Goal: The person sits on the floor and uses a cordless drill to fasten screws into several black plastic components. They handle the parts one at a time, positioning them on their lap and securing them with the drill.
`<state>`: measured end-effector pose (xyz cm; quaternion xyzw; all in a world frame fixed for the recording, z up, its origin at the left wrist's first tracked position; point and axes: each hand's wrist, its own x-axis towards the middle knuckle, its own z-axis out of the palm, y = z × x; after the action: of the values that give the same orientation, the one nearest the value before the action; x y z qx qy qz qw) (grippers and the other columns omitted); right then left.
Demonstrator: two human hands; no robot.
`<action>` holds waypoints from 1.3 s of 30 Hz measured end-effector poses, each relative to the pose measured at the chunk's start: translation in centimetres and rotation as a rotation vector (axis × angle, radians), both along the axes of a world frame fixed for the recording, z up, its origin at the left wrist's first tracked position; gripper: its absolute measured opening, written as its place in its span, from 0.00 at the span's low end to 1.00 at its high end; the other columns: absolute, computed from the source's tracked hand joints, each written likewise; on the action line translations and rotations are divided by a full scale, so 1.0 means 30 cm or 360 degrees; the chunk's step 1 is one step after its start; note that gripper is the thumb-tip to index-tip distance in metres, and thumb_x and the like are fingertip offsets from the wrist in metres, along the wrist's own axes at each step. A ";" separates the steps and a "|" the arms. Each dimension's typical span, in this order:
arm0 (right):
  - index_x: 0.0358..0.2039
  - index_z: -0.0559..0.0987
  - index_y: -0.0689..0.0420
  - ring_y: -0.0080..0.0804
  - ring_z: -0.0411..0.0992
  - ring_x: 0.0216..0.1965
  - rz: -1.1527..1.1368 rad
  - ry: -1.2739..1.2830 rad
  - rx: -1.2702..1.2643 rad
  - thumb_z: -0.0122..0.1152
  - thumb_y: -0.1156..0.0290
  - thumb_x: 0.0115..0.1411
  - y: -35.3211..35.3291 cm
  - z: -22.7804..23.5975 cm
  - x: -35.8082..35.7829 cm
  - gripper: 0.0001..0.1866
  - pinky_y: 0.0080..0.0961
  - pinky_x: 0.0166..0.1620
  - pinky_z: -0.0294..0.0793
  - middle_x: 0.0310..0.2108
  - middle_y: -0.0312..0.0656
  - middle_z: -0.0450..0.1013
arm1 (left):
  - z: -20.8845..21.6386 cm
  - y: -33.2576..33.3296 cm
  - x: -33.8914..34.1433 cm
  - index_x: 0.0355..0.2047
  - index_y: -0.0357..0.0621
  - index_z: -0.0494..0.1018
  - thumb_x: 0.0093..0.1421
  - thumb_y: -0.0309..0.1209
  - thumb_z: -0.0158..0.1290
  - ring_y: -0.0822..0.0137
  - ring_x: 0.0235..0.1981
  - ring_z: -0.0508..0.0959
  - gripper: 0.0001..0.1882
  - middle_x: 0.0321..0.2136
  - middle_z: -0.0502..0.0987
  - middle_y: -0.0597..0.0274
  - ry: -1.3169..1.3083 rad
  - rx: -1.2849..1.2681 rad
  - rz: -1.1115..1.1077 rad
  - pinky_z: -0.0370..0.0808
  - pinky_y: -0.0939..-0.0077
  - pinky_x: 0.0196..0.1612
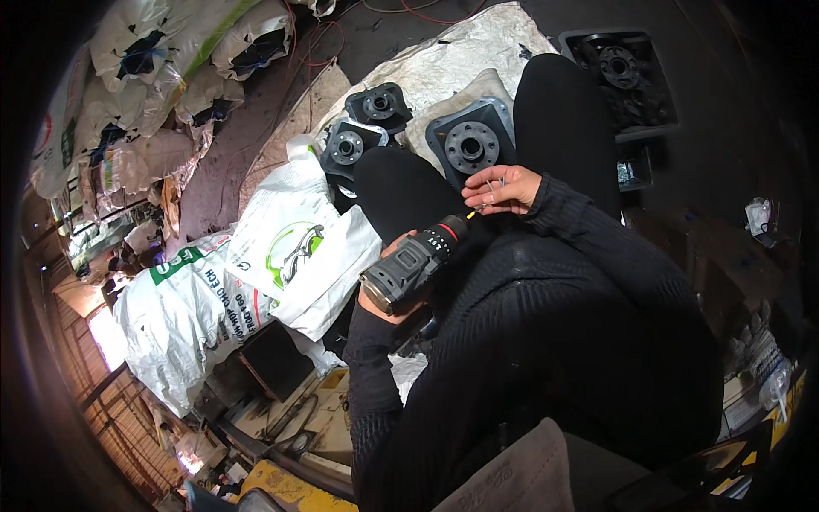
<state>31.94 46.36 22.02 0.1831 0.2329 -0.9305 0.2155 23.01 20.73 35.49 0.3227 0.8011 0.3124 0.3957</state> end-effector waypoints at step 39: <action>0.41 0.71 0.59 0.25 0.73 0.35 -0.0234 -0.0043 0.0158 0.58 0.75 0.54 -0.043 0.003 0.077 0.13 0.23 0.40 0.77 0.33 0.37 0.72 | -0.091 0.035 -0.015 0.36 0.47 0.74 0.44 0.25 0.54 0.65 0.32 0.76 0.15 0.31 0.75 0.61 0.0985 0.0447 -0.0518 0.73 0.71 0.34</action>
<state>34.24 45.08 22.10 0.2229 0.2617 -0.9285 0.1404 22.57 21.77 32.76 0.5761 0.7702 0.2400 0.1312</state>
